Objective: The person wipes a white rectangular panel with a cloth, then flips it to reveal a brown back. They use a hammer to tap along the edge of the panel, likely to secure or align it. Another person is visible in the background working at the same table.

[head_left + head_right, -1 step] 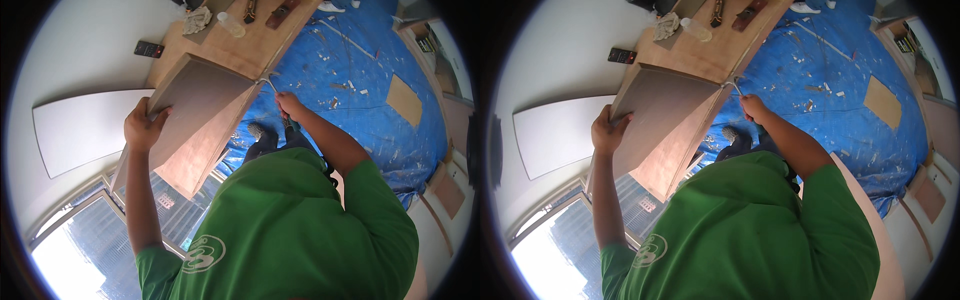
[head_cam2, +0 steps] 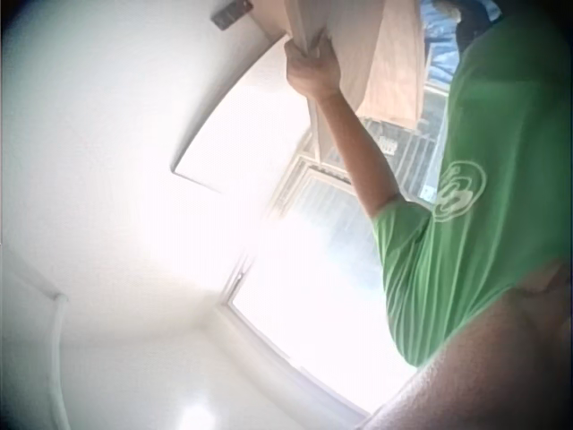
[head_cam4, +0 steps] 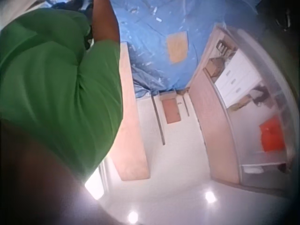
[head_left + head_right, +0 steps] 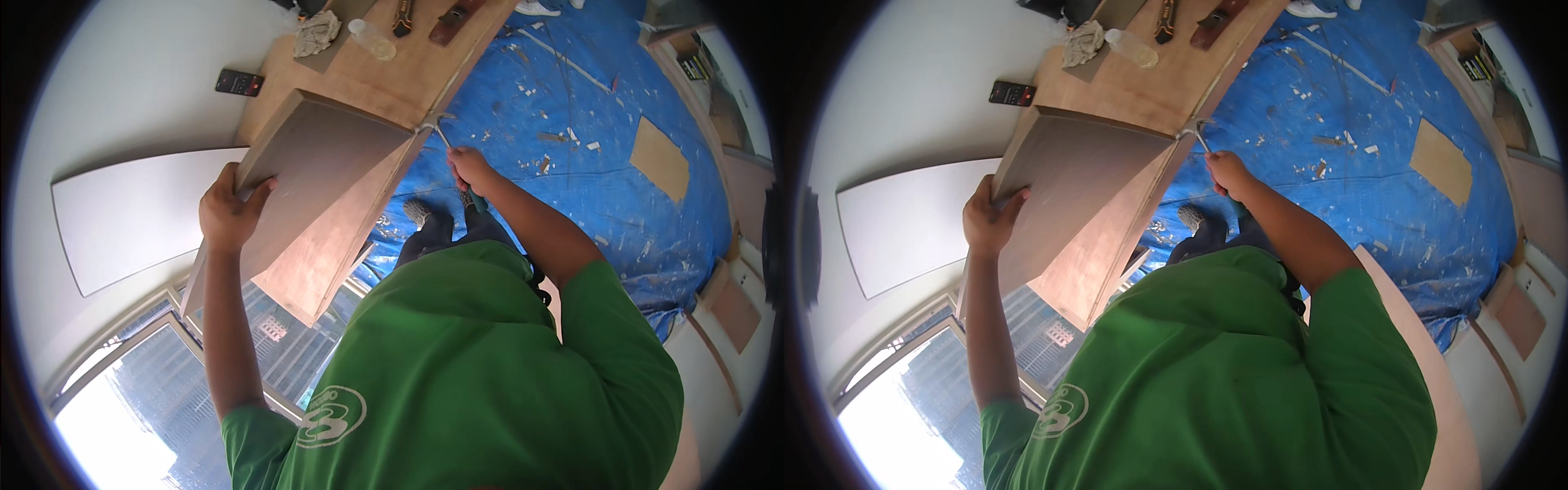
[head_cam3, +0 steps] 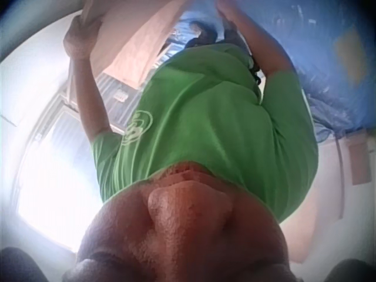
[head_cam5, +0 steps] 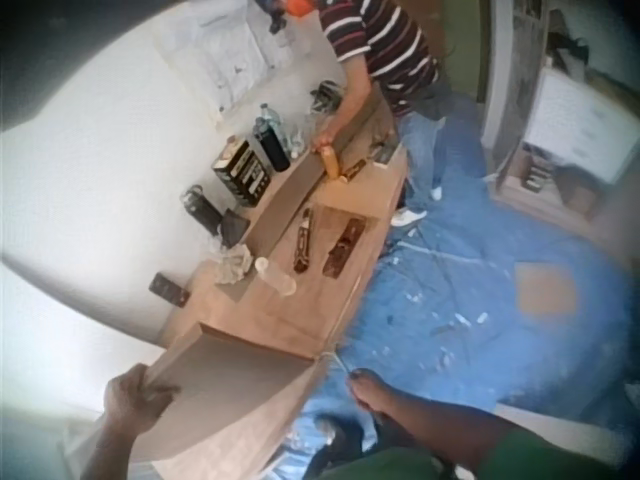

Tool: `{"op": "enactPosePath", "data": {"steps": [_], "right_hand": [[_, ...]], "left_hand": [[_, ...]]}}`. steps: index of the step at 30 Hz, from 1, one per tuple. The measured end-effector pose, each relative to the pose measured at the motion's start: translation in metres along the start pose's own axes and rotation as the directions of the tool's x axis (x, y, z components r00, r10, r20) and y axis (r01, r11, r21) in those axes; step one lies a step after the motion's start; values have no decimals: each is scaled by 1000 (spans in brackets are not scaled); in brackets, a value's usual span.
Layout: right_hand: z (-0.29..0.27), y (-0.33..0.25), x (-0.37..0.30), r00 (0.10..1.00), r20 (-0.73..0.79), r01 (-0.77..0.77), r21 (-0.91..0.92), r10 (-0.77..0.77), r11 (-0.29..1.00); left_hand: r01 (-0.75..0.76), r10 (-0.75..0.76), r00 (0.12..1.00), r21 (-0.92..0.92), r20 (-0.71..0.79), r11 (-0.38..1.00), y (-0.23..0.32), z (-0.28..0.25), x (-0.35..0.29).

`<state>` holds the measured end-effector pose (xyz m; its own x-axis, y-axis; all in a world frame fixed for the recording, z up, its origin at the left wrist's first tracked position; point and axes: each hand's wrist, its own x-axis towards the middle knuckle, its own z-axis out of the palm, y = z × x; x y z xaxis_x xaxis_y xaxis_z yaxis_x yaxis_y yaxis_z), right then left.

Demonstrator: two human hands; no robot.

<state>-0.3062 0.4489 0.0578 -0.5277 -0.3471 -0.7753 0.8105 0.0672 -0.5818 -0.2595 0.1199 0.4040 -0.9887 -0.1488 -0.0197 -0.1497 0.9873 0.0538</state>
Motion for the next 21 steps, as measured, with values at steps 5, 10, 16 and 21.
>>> {"op": "enactPosePath", "data": {"steps": [5, 10, 16, 21], "right_hand": [[10, 2, 6, 994, -112, 35, 271, -5, 962], [14, 7, -1, 998, -34, -47, 86, 50, 995], [-3, -5, -6, 995, -103, 8, 175, 10, 985], [-22, -4, -8, 995, -102, 17, 171, 1, 985]], "left_hand": [[-40, 41, 999, 18, -27, 999, -2, 6, 9], [-3, 4, 1000, 75, -17, 997, -1, 6, 5], [33, -34, 999, -38, -42, 999, 14, 4, -25], [-40, 33, 994, -62, -104, 997, 33, 8, -62]]}}
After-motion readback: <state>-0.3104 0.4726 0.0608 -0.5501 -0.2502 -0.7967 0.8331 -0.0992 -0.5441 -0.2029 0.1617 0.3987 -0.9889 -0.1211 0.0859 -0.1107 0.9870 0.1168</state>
